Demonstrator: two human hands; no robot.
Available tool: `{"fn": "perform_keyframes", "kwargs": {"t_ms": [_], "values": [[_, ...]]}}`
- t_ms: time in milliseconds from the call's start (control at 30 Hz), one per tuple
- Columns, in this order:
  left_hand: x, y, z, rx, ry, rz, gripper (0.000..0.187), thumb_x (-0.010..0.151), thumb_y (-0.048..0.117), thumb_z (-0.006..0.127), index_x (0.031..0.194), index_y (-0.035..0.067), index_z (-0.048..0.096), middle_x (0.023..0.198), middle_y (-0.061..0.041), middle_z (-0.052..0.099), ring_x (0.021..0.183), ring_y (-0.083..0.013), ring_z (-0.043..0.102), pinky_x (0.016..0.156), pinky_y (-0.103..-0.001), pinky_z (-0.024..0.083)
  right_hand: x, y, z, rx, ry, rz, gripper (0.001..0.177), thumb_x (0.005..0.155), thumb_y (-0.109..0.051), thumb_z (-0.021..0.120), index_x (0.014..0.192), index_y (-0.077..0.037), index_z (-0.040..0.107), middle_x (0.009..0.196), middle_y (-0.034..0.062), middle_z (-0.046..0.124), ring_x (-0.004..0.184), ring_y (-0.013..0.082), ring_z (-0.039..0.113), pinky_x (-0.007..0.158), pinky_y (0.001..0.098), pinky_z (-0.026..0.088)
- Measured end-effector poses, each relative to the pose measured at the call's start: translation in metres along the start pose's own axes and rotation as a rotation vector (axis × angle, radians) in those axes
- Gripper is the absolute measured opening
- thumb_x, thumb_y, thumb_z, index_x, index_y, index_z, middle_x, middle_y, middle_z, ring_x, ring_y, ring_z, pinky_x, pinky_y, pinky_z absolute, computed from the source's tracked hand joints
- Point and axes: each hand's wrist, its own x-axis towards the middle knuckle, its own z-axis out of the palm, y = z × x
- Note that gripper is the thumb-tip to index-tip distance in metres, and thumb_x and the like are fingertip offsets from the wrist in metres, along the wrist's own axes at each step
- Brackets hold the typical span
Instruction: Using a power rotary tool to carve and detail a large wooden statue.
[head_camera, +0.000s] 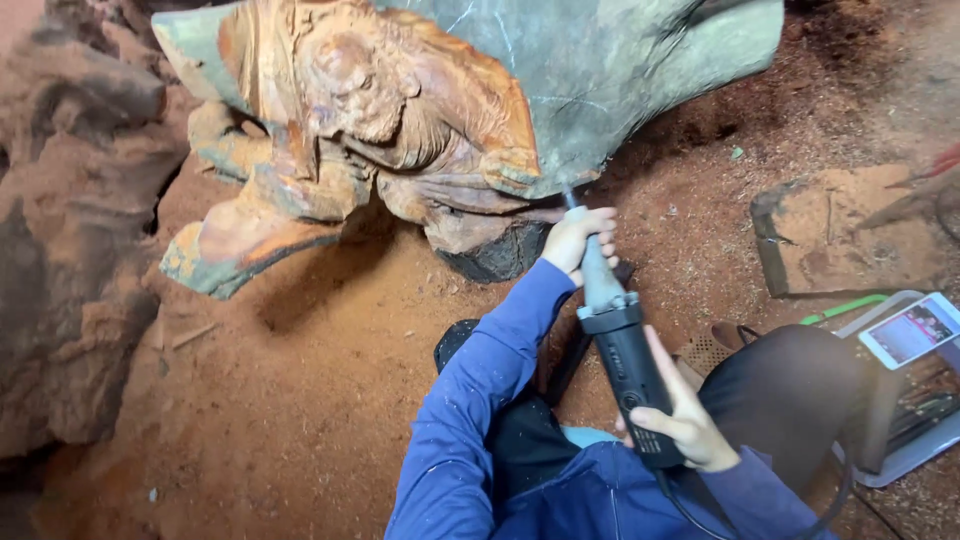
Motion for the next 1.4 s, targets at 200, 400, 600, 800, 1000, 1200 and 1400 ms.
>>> {"fn": "perform_keyframes", "kwargs": {"t_ms": [200,400,600,800,1000,1200,1400], "values": [[0.007,0.011,-0.032,0.002,0.132,0.108,0.054,0.085,0.0,0.064,0.133,0.005,0.04,0.066,-0.007,0.059,0.048,-0.0173,0.057,0.04,-0.032,0.05,0.03,0.009,0.004,-0.082,0.123,0.153,0.12,0.07,0.004,0.07,0.165,-0.031,0.004,0.115,0.0274,0.063,0.064,0.0292,0.069,0.043,0.0362,0.056],[0.016,0.014,-0.036,0.029,0.181,0.132,0.037,0.09,0.002,0.066,0.119,0.009,0.044,0.069,-0.009,0.059,0.049,-0.0174,0.057,0.038,-0.034,0.049,0.04,-0.006,0.021,-0.084,0.189,0.207,0.111,0.072,0.003,0.062,0.165,-0.031,0.011,0.126,0.0266,0.059,0.062,0.0292,0.069,0.043,0.0367,0.055],[0.026,0.009,-0.043,0.123,0.313,0.18,0.035,0.082,0.002,0.075,0.105,0.01,0.05,0.063,-0.013,0.066,0.045,-0.0223,0.065,0.039,-0.042,0.061,0.046,-0.011,0.037,-0.085,0.206,0.036,0.101,0.073,0.002,0.075,0.158,-0.029,0.032,0.073,0.0352,0.071,0.054,0.0424,0.08,0.037,0.0477,0.069],[0.029,0.009,-0.041,0.124,0.339,0.192,0.033,0.08,0.002,0.074,0.103,0.01,0.051,0.062,-0.013,0.065,0.045,-0.0221,0.065,0.039,-0.043,0.061,0.05,-0.023,0.042,-0.069,0.191,0.026,0.1,0.072,0.003,0.076,0.158,-0.028,0.034,0.074,0.0358,0.069,0.053,0.0439,0.079,0.034,0.0489,0.068],[0.041,0.006,-0.044,0.077,0.38,0.195,0.029,0.078,0.003,0.076,0.094,0.01,0.053,0.064,-0.016,0.067,0.046,-0.024,0.066,0.038,-0.044,0.061,0.051,-0.039,0.036,-0.11,0.166,0.053,0.097,0.073,0.002,0.075,0.157,-0.025,0.036,0.08,0.0331,0.069,0.055,0.0421,0.079,0.035,0.0495,0.069],[0.061,0.0,-0.056,0.034,0.397,0.185,0.028,0.075,0.004,0.079,0.088,0.011,0.055,0.065,-0.016,0.068,0.046,-0.0247,0.067,0.039,-0.046,0.062,0.055,-0.046,0.033,-0.137,0.154,0.072,0.096,0.073,0.003,0.074,0.157,-0.026,0.036,0.082,0.0322,0.068,0.055,0.0424,0.079,0.035,0.0507,0.068],[0.05,0.011,-0.042,-0.022,0.392,0.207,0.022,0.074,0.001,0.078,0.078,0.009,0.057,0.063,-0.017,0.066,0.043,-0.0244,0.065,0.036,-0.045,0.06,0.056,-0.051,0.03,-0.165,0.145,0.092,0.095,0.074,0.002,0.073,0.157,-0.024,0.036,0.085,0.0288,0.067,0.056,0.0408,0.079,0.036,0.0497,0.069]]}}
